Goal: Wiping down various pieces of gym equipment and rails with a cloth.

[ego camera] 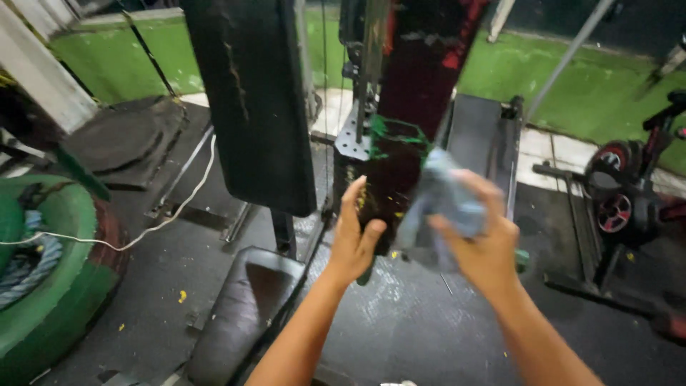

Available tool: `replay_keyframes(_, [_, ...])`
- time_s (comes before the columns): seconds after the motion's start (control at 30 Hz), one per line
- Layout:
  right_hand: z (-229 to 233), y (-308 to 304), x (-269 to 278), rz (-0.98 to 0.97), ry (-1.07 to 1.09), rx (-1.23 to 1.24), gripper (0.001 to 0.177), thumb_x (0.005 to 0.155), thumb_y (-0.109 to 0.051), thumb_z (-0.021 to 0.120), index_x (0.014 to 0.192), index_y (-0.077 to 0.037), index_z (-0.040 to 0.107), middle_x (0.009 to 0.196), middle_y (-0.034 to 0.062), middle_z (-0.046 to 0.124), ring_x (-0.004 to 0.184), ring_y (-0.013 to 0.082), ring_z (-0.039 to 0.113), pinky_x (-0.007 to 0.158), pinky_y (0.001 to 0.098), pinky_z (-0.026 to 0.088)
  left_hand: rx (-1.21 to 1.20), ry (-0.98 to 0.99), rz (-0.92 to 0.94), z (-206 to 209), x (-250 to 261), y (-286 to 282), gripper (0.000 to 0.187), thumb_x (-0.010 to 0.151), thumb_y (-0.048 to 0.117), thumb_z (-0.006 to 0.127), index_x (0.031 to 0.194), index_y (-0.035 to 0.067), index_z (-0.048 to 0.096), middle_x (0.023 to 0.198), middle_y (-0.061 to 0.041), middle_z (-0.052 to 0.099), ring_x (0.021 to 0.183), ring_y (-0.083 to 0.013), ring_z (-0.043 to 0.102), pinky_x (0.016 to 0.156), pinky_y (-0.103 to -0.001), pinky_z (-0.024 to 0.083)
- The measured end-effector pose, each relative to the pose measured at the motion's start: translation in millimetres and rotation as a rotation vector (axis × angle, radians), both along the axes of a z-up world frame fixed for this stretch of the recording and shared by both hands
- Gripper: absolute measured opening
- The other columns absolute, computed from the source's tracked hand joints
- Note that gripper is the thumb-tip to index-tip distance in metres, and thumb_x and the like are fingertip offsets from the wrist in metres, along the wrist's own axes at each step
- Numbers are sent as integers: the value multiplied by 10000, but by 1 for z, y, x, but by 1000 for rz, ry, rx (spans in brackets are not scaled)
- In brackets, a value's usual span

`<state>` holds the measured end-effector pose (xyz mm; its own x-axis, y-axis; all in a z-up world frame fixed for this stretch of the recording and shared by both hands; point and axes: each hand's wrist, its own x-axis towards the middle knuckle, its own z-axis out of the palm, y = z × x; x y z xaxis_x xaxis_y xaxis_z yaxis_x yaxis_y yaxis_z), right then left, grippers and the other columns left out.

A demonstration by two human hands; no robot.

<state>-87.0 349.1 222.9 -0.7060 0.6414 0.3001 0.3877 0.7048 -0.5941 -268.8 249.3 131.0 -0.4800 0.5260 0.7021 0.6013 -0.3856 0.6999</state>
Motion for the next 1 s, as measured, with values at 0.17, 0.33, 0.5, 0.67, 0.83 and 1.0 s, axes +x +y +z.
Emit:
replay_keyframes(0.17, [29,3,-27,92,886,424,810,1007,-491,677,1645,-154,311,1632,91,364,1481,213,409,1255,382,353,97,-239,-392,60,-2,1,807,1077,678,385,1604,68,341,1454,-116,573,1337,-210,561,1188,-376,418])
replay_keyframes(0.33, [55,-25,-75,66,779,726,674,1096,-381,708,1634,-237,327,1713,70,226,1618,256,160,1349,452,157,162,-565,-627,75,-19,29,886,1027,730,338,1603,57,357,1548,-112,487,1423,-228,468,1230,-394,336])
replay_keyframes(0.5, [-48,-49,-62,46,372,1104,402,1070,-143,599,1467,-201,626,1624,105,450,1613,325,158,1283,630,67,117,-647,-816,68,-39,14,955,1042,759,270,1638,17,364,1538,-181,497,1401,-286,463,1216,-426,335])
replay_keyframes(0.67, [-66,-38,-17,388,383,1069,445,963,-74,736,1369,-201,606,1613,58,450,1490,293,484,1197,511,446,65,-662,-934,49,-46,21,903,1014,731,272,1583,37,375,1552,-129,501,1412,-257,499,1211,-432,358])
replay_keyframes(0.83, [67,-37,-37,145,480,1107,786,930,-236,815,1603,-152,418,1680,177,305,1474,478,359,1192,639,340,89,-612,-800,27,-29,41,855,1080,698,299,1554,-3,426,1484,-164,537,1388,-267,505,1211,-408,364])
replay_keyframes(1.0, [32,-33,-59,60,364,1090,791,934,-365,776,1625,-251,406,1698,139,287,1523,497,247,1258,660,187,80,-871,-860,40,-38,25,861,991,704,271,1555,67,402,1486,-80,539,1381,-208,512,1192,-380,374])
